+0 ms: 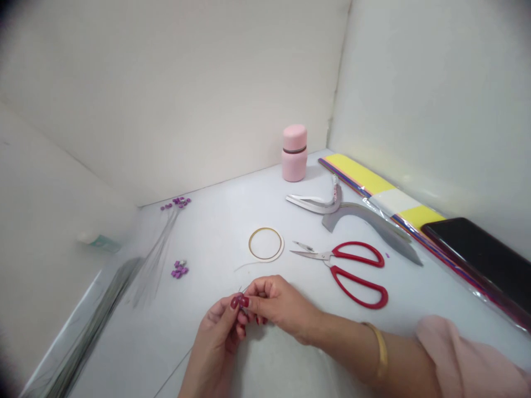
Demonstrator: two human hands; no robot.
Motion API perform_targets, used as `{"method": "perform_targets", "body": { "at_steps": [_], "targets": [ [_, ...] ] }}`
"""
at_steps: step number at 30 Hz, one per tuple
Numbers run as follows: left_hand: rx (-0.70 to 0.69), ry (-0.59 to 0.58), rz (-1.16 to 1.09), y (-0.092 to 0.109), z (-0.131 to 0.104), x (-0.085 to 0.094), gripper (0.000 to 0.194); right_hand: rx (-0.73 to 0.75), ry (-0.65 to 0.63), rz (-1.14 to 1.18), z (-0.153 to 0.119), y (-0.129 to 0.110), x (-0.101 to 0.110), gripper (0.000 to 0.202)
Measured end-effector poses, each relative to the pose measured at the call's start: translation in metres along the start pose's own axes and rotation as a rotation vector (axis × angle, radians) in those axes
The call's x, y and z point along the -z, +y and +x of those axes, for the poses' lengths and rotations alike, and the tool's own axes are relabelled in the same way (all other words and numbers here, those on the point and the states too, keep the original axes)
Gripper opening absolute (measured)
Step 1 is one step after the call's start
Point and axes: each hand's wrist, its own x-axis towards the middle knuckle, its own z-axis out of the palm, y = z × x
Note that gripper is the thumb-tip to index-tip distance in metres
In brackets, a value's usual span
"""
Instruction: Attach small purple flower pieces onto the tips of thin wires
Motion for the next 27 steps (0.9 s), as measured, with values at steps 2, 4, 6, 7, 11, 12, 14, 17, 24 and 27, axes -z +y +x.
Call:
{"method": "perform_targets", "body": {
  "at_steps": [2, 4, 6, 7, 11, 12, 14, 17, 24, 27],
  "targets": [
    [0.017, -0.026, 0.004, 0.0007, 0.0001, 0.0004, 0.012, -0.010, 0.003, 0.025, 0.0013, 0.0003, 0.0012, 0.026],
    [0.027, -0.059, -0.002, 0.0016, 0.0005, 0.0007, 0.014, -0.023, -0.005, 0.049, 0.0023, -0.0002, 0.0022, 0.026],
    [0.030, -0.083, -0.019, 0.0019, 0.0011, 0.0006, 0.017, -0.034, -0.015, 0.066, 0.0029, -0.0011, 0.0027, 0.027],
    [0.031, -0.085, -0.028, 0.0018, 0.0013, 0.0003, 0.017, -0.039, -0.020, 0.073, 0.0032, -0.0016, 0.0028, 0.027],
    [0.009, -0.044, -0.002, 0.0004, 0.0018, -0.0009, 0.013, -0.055, -0.038, 0.092, 0.0040, -0.0027, 0.0023, 0.028],
    [-0.017, -0.026, 0.036, 0.0001, 0.0018, -0.0009, 0.012, -0.059, -0.042, 0.095, 0.0041, -0.0028, 0.0020, 0.028],
    [-0.091, 0.007, 0.131, 0.0001, 0.0015, -0.0006, 0.013, -0.065, -0.046, 0.100, 0.0038, -0.0032, 0.0014, 0.030],
    [-0.178, -0.001, 0.237, 0.0001, 0.0002, 0.0002, 0.014, -0.064, -0.046, 0.103, 0.0029, -0.0038, 0.0005, 0.035],
    [-0.195, -0.006, 0.262, 0.0000, -0.0019, 0.0014, 0.014, -0.036, -0.040, 0.096, 0.0007, -0.0015, 0.0001, 0.033],
    [-0.171, -0.031, 0.295, 0.0030, -0.0023, -0.0002, 0.013, -0.028, -0.062, 0.094, 0.0008, -0.0007, 0.0003, 0.033]
  ]
}}
